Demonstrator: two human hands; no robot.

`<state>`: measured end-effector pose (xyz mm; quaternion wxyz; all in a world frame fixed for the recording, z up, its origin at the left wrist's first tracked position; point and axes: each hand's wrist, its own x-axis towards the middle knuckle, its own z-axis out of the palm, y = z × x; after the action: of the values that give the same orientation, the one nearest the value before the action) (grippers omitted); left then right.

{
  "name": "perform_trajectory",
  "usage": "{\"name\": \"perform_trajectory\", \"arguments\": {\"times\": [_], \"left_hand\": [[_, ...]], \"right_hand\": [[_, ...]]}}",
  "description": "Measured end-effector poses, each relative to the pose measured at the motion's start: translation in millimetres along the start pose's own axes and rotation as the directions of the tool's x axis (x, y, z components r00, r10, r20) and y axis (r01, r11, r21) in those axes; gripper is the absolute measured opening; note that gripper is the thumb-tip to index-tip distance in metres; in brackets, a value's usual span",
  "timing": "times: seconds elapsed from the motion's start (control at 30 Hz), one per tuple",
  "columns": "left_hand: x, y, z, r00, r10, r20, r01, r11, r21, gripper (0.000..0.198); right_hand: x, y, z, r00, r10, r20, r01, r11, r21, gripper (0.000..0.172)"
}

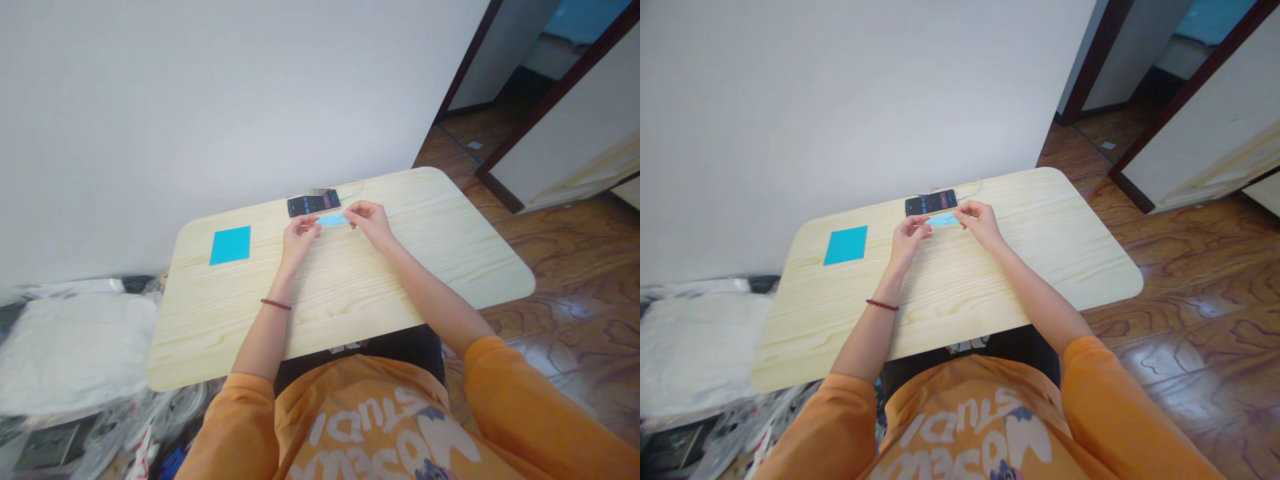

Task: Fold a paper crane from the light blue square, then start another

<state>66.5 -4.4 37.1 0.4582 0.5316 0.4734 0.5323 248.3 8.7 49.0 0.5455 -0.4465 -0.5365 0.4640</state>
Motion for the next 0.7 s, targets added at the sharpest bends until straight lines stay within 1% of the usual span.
{"name": "perform_trajectory", "arguments": {"times": [0.07, 0.1, 0.2, 0.23, 0.3, 0.33, 0.37, 0.43, 0.53, 0.7], "left_hand": [[-3, 0, 6.0, 0.999, -0.026, 0.045, 0.028, 0.999, -0.039, 0.043], [-4, 1, 8.8, 0.999, -0.026, 0.041, 0.028, 0.998, -0.050, 0.045], [-8, 2, 13.8, 0.999, -0.042, -0.009, 0.041, 0.995, -0.091, 0.038], [-9, 1, 14.2, 0.999, -0.048, -0.024, 0.046, 0.994, -0.104, 0.036], [-9, 1, 13.9, 0.998, -0.055, -0.038, 0.050, 0.991, -0.120, 0.033], [-9, 0, 13.5, 0.998, -0.054, -0.038, 0.049, 0.992, -0.119, 0.032], [-9, 0, 13.1, 0.998, -0.050, -0.036, 0.046, 0.993, -0.110, 0.032], [-8, 1, 12.9, 0.999, -0.036, -0.034, 0.033, 0.997, -0.076, 0.030], [-9, 2, 14.1, 0.999, -0.024, -0.034, 0.023, 0.999, -0.046, 0.029], [-9, -1, 17.0, 0.998, -0.058, -0.012, 0.056, 0.994, -0.094, 0.034]], "right_hand": [[-1, 1, 4, 1.000, 0.024, -0.007, -0.024, 0.999, 0.039, 0.035], [-2, 2, 6, 0.999, 0.040, 0.003, -0.040, 0.998, 0.050, 0.035], [-6, 2, 12, 0.999, 0.042, 0.034, -0.043, 0.999, 0.026, 0.033], [-8, 2, 13, 0.999, 0.018, 0.032, -0.017, 1.000, -0.006, 0.030], [-11, -1, 13, 0.996, -0.084, 0.017, 0.086, 0.991, -0.106, 0.023], [-12, -3, 13, 0.987, -0.160, 0.006, 0.158, 0.973, -0.166, 0.019], [-13, -4, 13, 0.970, -0.243, 0.019, 0.240, 0.942, -0.232, 0.015], [-15, -8, 12, 0.936, -0.349, 0.045, 0.343, 0.873, -0.346, 0.008], [-17, -10, 11, 0.908, -0.412, 0.080, 0.403, 0.805, -0.434, 0.005], [-17, -8, 10, 0.893, -0.439, 0.103, 0.431, 0.764, -0.480, 0.006]]}}
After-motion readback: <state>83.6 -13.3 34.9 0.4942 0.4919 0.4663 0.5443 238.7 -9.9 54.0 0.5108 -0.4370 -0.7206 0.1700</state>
